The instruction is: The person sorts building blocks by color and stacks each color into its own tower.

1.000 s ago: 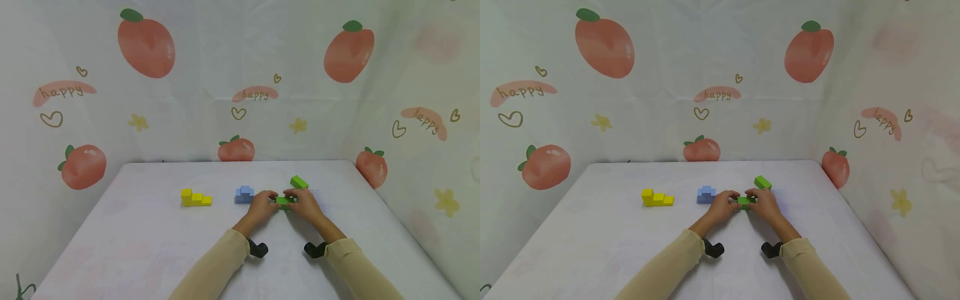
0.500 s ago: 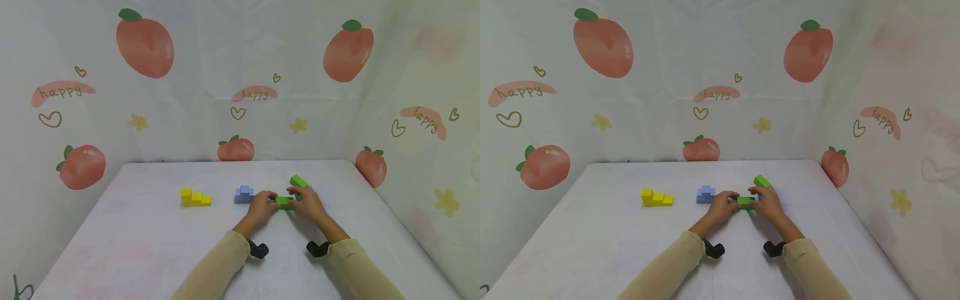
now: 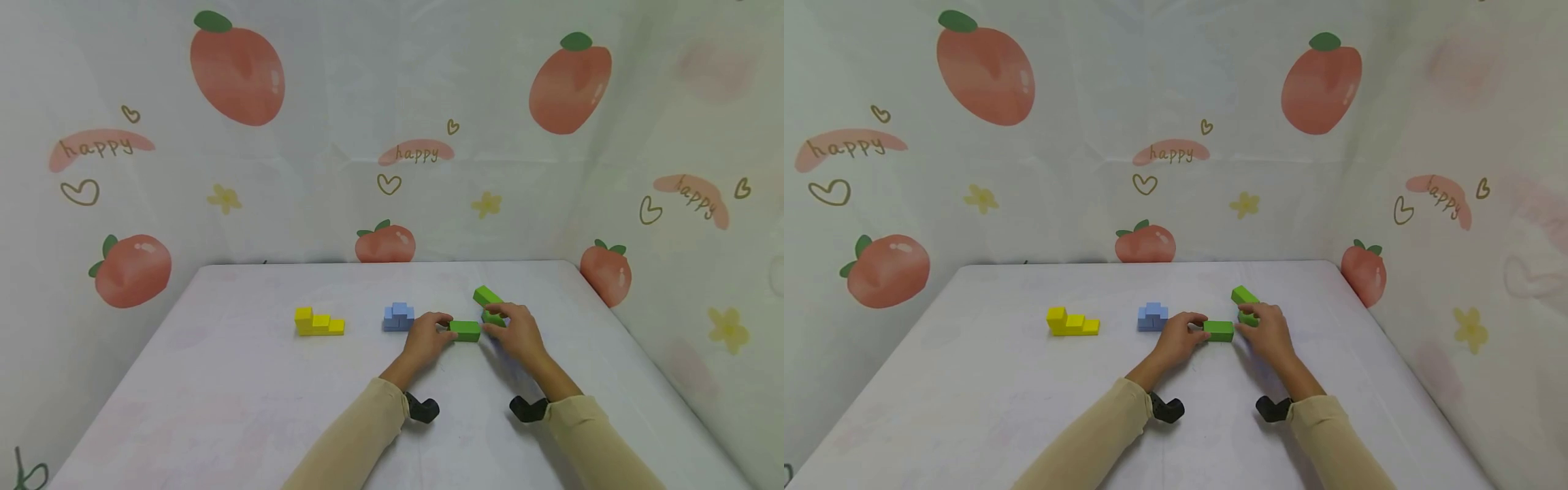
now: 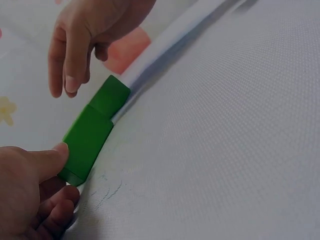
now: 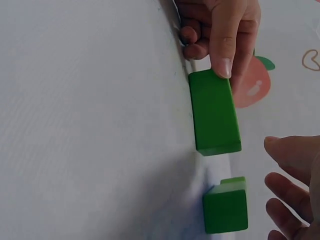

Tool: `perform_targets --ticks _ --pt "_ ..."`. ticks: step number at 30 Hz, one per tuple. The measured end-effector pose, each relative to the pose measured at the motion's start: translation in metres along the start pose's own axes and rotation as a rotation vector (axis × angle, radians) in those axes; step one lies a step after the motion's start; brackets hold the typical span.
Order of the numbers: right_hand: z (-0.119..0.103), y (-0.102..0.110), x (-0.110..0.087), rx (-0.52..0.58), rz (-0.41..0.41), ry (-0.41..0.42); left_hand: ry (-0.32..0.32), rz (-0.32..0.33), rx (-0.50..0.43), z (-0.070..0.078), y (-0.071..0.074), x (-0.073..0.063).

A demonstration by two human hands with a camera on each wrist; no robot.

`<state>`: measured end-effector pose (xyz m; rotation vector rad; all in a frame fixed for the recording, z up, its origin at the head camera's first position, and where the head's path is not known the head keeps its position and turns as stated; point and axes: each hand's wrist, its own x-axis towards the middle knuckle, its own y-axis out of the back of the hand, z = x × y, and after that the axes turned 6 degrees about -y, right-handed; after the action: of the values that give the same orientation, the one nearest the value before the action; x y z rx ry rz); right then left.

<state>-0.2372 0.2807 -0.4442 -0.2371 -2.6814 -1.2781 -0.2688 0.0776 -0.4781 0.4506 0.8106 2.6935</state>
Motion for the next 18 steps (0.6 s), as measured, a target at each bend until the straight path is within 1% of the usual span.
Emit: perform_targets --ticks 4,8,18 --pt "0.004 0.002 -0.003 0.005 0.022 -0.021 -0.001 0.007 -0.002 0.000 -0.001 0.000" --pt "0.006 0.004 -0.005 0.008 0.034 -0.037 0.016 0.003 -0.011 0.000 -0.001 -0.001" --pt "0.017 0.002 -0.005 0.021 0.068 -0.045 0.015 0.011 -0.007 0.001 0.000 -0.002"
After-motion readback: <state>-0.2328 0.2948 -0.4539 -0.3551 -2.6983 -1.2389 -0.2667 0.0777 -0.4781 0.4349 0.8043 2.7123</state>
